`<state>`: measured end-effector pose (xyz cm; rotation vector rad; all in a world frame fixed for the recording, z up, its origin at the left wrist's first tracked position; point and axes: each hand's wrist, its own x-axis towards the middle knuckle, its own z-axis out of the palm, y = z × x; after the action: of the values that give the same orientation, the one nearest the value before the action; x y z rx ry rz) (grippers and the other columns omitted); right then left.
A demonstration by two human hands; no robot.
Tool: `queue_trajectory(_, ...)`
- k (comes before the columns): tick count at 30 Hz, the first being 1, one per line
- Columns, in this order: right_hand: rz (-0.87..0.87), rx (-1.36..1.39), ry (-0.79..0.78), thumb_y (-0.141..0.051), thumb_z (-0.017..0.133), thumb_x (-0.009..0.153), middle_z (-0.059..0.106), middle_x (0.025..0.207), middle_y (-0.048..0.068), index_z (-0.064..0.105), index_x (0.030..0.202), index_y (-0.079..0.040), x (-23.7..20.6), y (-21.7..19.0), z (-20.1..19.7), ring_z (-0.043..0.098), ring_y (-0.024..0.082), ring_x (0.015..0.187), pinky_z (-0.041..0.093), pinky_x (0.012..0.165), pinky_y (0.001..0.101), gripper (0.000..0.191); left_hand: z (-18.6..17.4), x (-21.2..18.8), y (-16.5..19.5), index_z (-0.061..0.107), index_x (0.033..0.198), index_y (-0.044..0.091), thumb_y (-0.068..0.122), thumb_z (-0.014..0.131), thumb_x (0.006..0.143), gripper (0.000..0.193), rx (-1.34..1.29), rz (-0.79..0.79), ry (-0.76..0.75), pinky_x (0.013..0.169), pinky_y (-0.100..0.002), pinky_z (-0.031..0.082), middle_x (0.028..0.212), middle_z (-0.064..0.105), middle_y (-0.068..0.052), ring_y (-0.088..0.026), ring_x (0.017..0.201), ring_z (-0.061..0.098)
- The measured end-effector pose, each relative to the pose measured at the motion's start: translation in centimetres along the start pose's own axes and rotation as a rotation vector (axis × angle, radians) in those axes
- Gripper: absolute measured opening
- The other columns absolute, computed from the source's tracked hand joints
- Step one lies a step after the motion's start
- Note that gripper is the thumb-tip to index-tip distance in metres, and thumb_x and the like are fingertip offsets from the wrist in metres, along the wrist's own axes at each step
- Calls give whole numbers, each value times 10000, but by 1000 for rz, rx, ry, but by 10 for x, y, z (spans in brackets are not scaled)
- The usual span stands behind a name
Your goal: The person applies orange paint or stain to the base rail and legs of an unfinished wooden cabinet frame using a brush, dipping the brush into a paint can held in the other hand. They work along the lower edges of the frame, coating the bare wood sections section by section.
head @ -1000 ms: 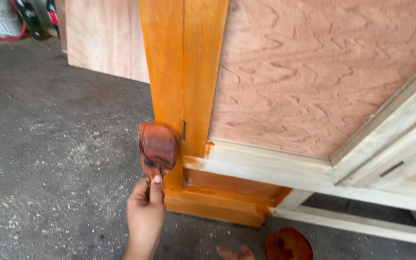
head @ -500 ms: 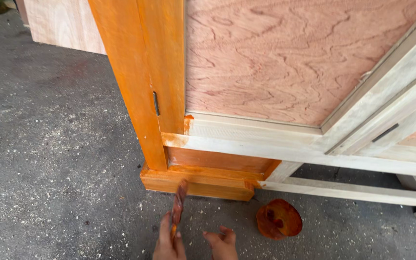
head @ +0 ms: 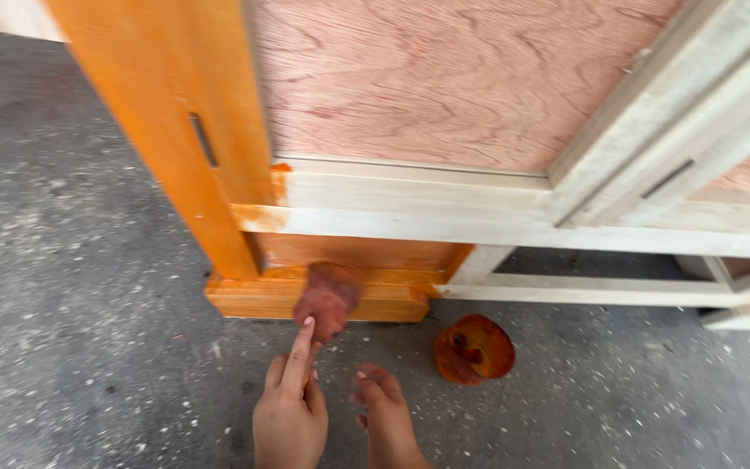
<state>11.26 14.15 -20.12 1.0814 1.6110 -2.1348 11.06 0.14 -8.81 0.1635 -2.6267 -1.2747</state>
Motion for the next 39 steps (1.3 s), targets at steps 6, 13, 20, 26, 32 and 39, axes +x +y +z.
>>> queue_trajectory(6, -244, -114, 685, -211, 920, 586, 263, 1543, 115, 236, 1507, -113, 12, 8, -54, 435, 317, 1259, 435, 1040, 437, 1151, 2, 16, 42, 650, 1226, 143, 83, 671, 807, 423, 59, 307, -224, 715, -484, 575, 1089, 702, -94, -357, 886, 701)
queue_trajectory(13, -468, -400, 761, -314, 996, 471, 372, 1531, 145, 145, 1538, -154, 8, -37, -106, 366, 338, 1414, 282, 1167, 464, 1374, 45, 60, 120, 746, 962, 125, 102, 722, 756, 209, 353, 984, -416, 692, -426, 531, 869, 674, -42, -269, 793, 688)
queue_trajectory(20, -532, -452, 707, -360, 935, 584, 442, 1503, 74, 136, 1540, -198, 1, -60, -101, 405, 254, 1401, 105, 1159, 525, 1257, 109, 55, 152, 743, 783, 109, 144, 746, 787, 36, 897, 1179, -748, 679, -372, 512, 836, 674, -56, -227, 810, 691)
queue_trajectory(26, -532, -463, 703, -352, 909, 639, 473, 1496, 52, 158, 1539, -203, 2, -58, -99, 419, 246, 1394, 106, 1142, 539, 1181, 135, 52, 142, 743, 782, 118, 163, 750, 793, 46, 952, 1216, -797, 684, -365, 511, 832, 679, -54, -223, 824, 693)
queue_trajectory(32, -476, -457, 674, -361, 959, 563, 455, 1484, 44, 144, 1522, -215, -3, -63, -97, 418, 242, 1387, 110, 1147, 547, 1268, 129, 64, 146, 728, 871, 108, 182, 718, 852, 77, 924, 1048, -789, 684, -384, 551, 854, 720, -63, -241, 842, 728)
queue_trajectory(39, -435, -434, 679, -358, 988, 520, 428, 1512, 48, 132, 1536, -230, -3, -66, -97, 423, 238, 1396, 125, 1179, 541, 1334, 60, 96, 86, 779, 1110, 214, 168, 764, 715, 399, 312, 453, -685, 699, -456, 543, 1045, 760, -102, -353, 909, 710)
